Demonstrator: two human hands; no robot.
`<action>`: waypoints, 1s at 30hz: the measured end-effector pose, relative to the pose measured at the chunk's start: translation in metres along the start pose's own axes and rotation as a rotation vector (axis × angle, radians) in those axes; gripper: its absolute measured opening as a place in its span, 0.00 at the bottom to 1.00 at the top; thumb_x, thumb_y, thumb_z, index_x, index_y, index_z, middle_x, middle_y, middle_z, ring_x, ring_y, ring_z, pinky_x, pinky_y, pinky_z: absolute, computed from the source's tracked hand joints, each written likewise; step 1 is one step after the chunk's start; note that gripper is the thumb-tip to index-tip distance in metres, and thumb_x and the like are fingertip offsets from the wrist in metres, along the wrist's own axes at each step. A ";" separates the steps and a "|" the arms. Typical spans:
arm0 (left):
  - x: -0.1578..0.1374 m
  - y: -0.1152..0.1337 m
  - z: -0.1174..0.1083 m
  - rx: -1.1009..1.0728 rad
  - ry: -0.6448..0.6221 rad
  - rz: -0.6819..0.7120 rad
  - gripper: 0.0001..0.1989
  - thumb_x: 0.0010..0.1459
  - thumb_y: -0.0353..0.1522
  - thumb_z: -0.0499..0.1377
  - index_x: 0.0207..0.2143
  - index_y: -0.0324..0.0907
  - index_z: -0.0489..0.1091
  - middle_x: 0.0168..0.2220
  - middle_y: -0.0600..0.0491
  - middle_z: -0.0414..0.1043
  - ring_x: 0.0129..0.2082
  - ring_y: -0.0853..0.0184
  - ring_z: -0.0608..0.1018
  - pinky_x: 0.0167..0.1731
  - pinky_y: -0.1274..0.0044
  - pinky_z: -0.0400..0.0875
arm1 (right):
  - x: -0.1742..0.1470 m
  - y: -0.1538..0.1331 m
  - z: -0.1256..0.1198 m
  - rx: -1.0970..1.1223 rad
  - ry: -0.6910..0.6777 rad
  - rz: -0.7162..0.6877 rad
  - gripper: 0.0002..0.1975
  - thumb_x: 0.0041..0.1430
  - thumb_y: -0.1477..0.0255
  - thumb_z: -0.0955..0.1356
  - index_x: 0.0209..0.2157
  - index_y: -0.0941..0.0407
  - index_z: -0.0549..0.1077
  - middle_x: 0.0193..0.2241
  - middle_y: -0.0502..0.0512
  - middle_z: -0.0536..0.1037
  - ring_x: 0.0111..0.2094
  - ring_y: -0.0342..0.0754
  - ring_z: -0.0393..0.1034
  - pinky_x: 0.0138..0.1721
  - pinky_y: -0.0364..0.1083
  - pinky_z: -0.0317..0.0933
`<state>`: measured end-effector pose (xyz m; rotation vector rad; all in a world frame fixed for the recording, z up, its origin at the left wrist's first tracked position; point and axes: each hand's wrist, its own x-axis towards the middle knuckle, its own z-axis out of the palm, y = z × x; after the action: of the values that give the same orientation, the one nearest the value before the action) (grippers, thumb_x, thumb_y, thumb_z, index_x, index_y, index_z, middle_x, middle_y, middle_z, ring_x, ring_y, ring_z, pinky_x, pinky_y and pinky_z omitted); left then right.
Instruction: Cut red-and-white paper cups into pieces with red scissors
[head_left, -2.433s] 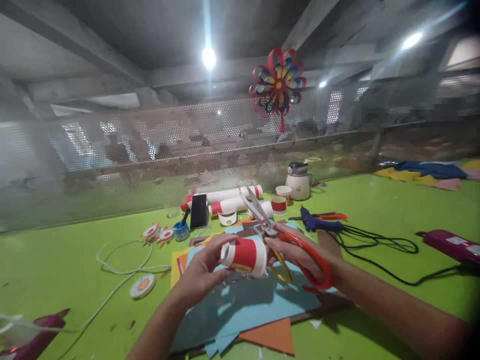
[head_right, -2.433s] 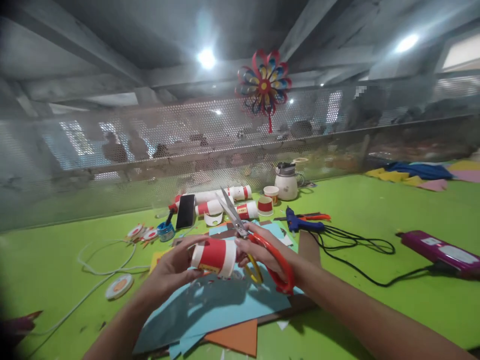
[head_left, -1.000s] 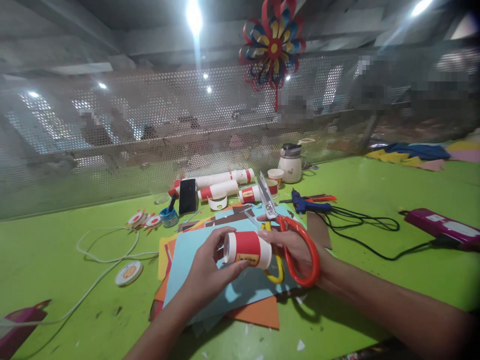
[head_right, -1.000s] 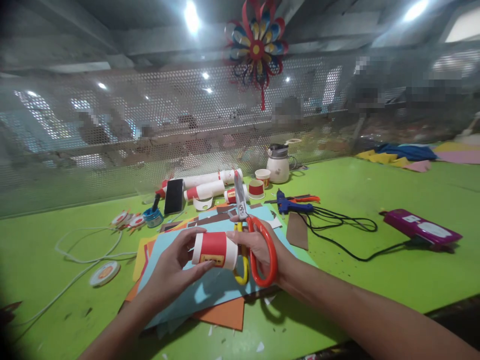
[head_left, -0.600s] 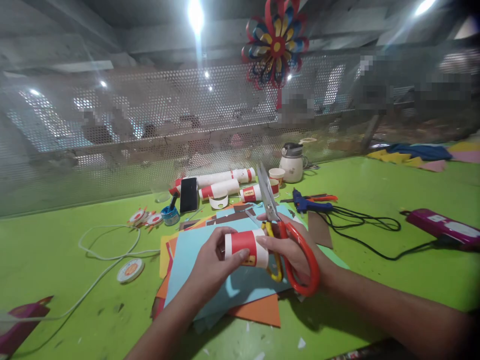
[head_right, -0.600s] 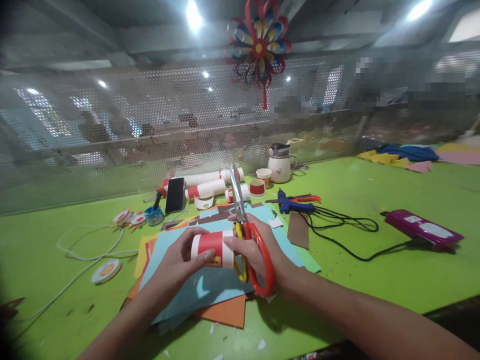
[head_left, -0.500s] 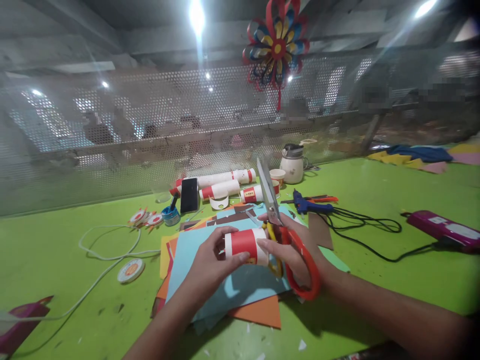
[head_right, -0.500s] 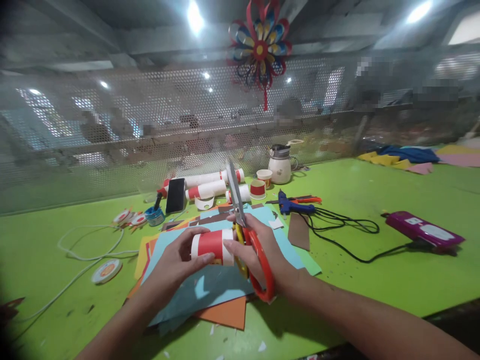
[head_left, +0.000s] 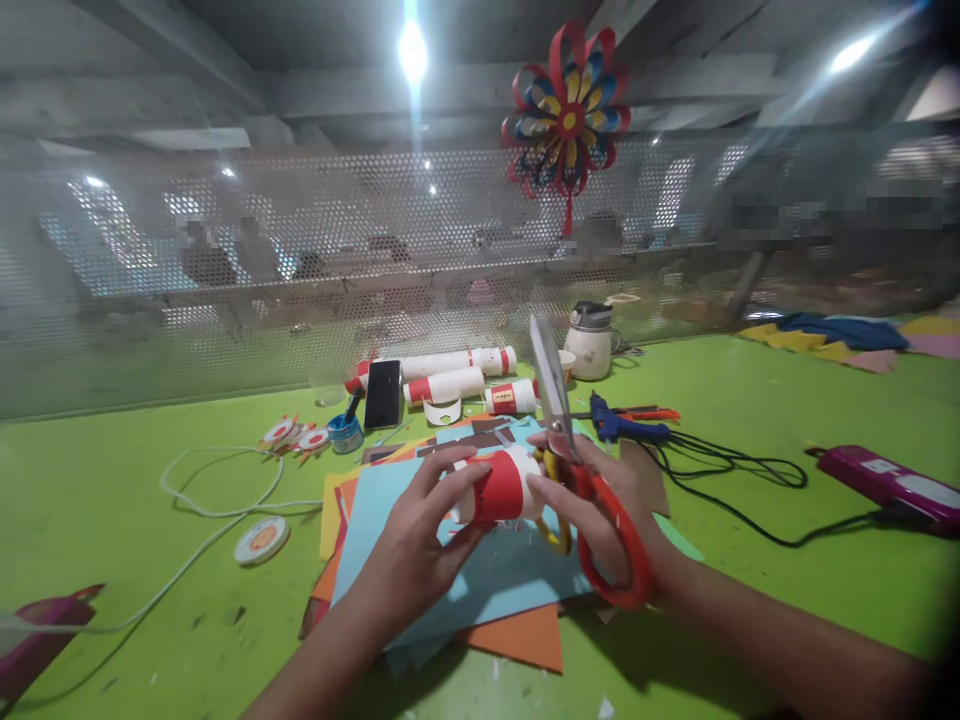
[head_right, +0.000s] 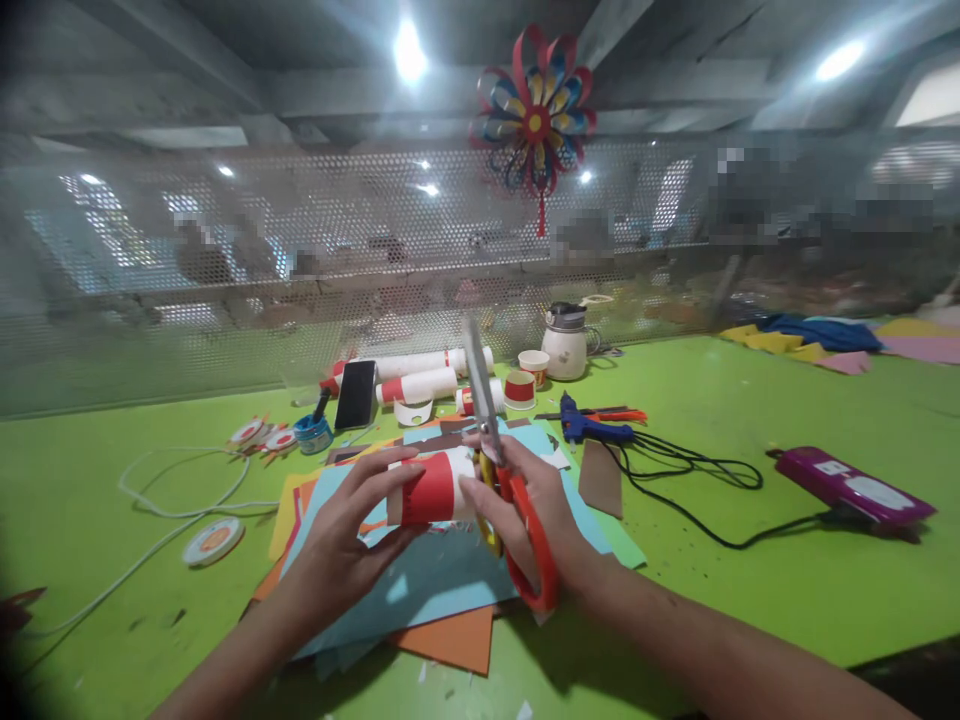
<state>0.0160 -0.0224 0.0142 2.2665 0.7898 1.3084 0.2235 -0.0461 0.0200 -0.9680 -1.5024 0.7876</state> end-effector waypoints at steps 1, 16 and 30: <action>0.000 -0.001 0.000 0.017 -0.015 0.032 0.24 0.53 0.26 0.61 0.52 0.52 0.68 0.54 0.46 0.65 0.55 0.58 0.68 0.52 0.66 0.64 | 0.001 -0.001 -0.001 0.021 -0.002 0.024 0.13 0.58 0.69 0.68 0.46 0.52 0.67 0.38 0.52 0.74 0.36 0.49 0.71 0.37 0.46 0.65; 0.006 0.019 0.020 -0.681 0.130 -0.584 0.31 0.49 0.35 0.66 0.55 0.48 0.60 0.45 0.50 0.73 0.39 0.61 0.78 0.38 0.73 0.73 | -0.009 -0.010 0.007 0.075 0.022 0.060 0.13 0.57 0.69 0.69 0.44 0.51 0.67 0.32 0.49 0.74 0.30 0.46 0.69 0.30 0.44 0.63; 0.012 -0.008 -0.020 -0.963 0.423 -0.666 0.22 0.50 0.30 0.64 0.48 0.41 0.65 0.36 0.53 0.73 0.32 0.69 0.75 0.34 0.78 0.71 | -0.002 -0.017 -0.010 -0.241 -0.221 0.038 0.12 0.59 0.66 0.67 0.44 0.52 0.70 0.24 0.51 0.76 0.25 0.49 0.73 0.27 0.46 0.67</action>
<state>0.0016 -0.0070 0.0267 0.8899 0.7165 1.3933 0.2305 -0.0555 0.0357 -1.1191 -1.8058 0.7721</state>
